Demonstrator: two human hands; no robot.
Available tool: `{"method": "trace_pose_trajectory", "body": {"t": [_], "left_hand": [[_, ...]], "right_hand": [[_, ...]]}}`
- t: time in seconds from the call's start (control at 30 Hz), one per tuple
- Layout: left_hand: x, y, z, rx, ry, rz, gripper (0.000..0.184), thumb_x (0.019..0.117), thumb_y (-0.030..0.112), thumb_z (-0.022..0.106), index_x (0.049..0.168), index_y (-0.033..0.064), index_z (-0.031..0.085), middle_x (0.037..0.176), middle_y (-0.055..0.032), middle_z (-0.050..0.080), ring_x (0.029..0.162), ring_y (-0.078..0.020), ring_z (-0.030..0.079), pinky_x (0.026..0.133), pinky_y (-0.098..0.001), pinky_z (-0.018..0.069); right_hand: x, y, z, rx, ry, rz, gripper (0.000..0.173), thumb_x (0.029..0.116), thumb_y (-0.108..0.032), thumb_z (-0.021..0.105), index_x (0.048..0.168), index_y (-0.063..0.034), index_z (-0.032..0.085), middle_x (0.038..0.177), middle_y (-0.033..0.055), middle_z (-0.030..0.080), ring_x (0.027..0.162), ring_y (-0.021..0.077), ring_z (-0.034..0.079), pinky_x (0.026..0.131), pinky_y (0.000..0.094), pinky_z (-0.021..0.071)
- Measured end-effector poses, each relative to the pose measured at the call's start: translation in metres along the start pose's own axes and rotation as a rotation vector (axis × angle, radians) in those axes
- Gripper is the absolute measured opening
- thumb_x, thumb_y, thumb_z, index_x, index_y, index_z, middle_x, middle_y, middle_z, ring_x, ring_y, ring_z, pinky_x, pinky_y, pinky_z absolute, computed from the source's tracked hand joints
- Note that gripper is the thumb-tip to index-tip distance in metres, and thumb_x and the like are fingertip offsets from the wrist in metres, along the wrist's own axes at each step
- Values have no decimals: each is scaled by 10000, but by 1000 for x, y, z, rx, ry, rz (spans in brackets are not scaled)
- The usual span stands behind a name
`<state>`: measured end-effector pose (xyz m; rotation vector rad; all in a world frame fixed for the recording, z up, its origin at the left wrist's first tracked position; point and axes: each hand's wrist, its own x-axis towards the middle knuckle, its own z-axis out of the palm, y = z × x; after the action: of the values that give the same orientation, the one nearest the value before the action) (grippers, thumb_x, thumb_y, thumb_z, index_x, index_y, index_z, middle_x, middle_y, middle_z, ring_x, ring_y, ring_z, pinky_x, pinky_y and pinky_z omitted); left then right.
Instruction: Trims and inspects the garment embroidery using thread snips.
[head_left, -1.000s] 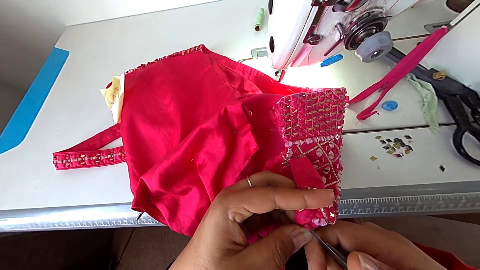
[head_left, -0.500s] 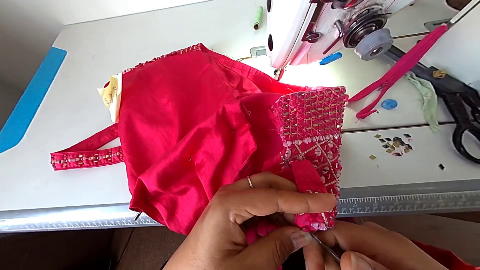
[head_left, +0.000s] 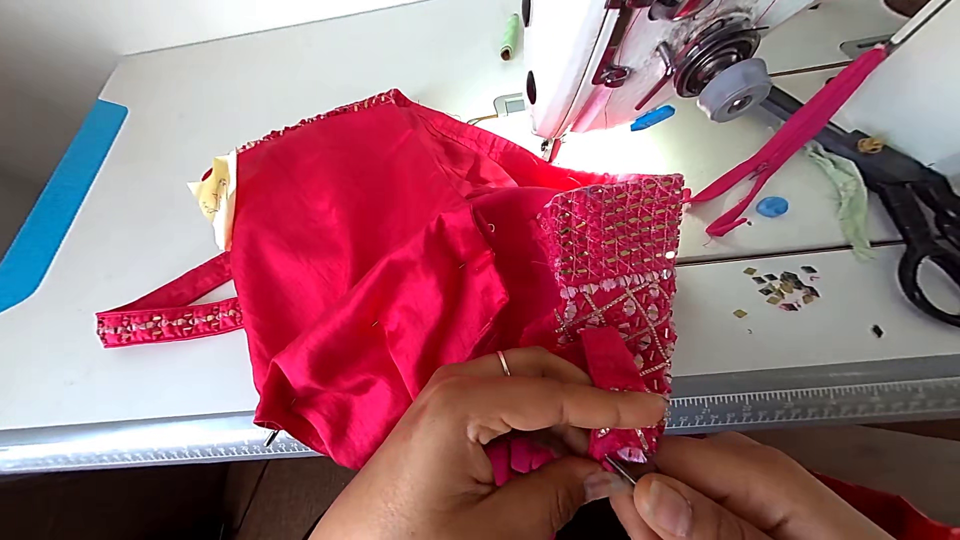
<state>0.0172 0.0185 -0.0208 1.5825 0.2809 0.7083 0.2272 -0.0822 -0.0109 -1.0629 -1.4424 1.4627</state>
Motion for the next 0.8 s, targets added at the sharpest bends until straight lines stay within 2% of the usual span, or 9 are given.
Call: {"method": "trace_pose_trajectory", "body": {"t": [0.23,0.4,0.53,0.63,0.7,0.8], "left_hand": [[-2,-4,3,-75,31,8,293,947,-7,684,1238,-38,696,1097,-83,702,922,-67,683,825,-223,604],[-2,-2,3,-30,27,13,298,949,-7,682,1246,-31,697,1107,-89,699,920,-68,681,820,-217,602],[-2,0,4,-1,43,10,284,947,1,684,1229,-20,704,1084,-70,700,913,-55,673,812,-207,596],[-1,-3,8,-84,99,21,311,917,-2,719,1227,-25,701,1089,-71,704,913,-73,685,816,-239,608],[-1,-5,13,-117,164,40,303,909,41,748,1209,2,721,1047,-43,705,890,-59,680,796,-226,603],[1,-6,18,-101,264,36,203,927,46,727,1127,40,760,993,-8,717,853,-22,676,768,-187,594]], "right_hand": [[-3,-2,-2,62,-45,18,392,1131,-267,365,983,-17,629,673,-63,498,555,-68,426,496,111,344],[-3,-1,-4,60,-68,19,376,1127,-252,382,986,-13,635,683,-69,502,566,-72,419,509,108,337],[0,-1,2,79,-12,0,362,1128,-233,386,939,-28,617,654,-76,476,551,-73,417,502,104,341],[0,4,6,177,12,-46,433,1131,-354,342,979,-54,614,686,-90,506,559,-93,429,491,92,346],[-1,7,8,168,34,-121,489,1124,-423,327,1019,-36,608,735,-67,530,612,-89,446,536,95,354],[-3,7,10,64,114,-216,516,1080,-528,401,1042,-50,590,741,-39,507,645,-59,456,567,108,354]]}}
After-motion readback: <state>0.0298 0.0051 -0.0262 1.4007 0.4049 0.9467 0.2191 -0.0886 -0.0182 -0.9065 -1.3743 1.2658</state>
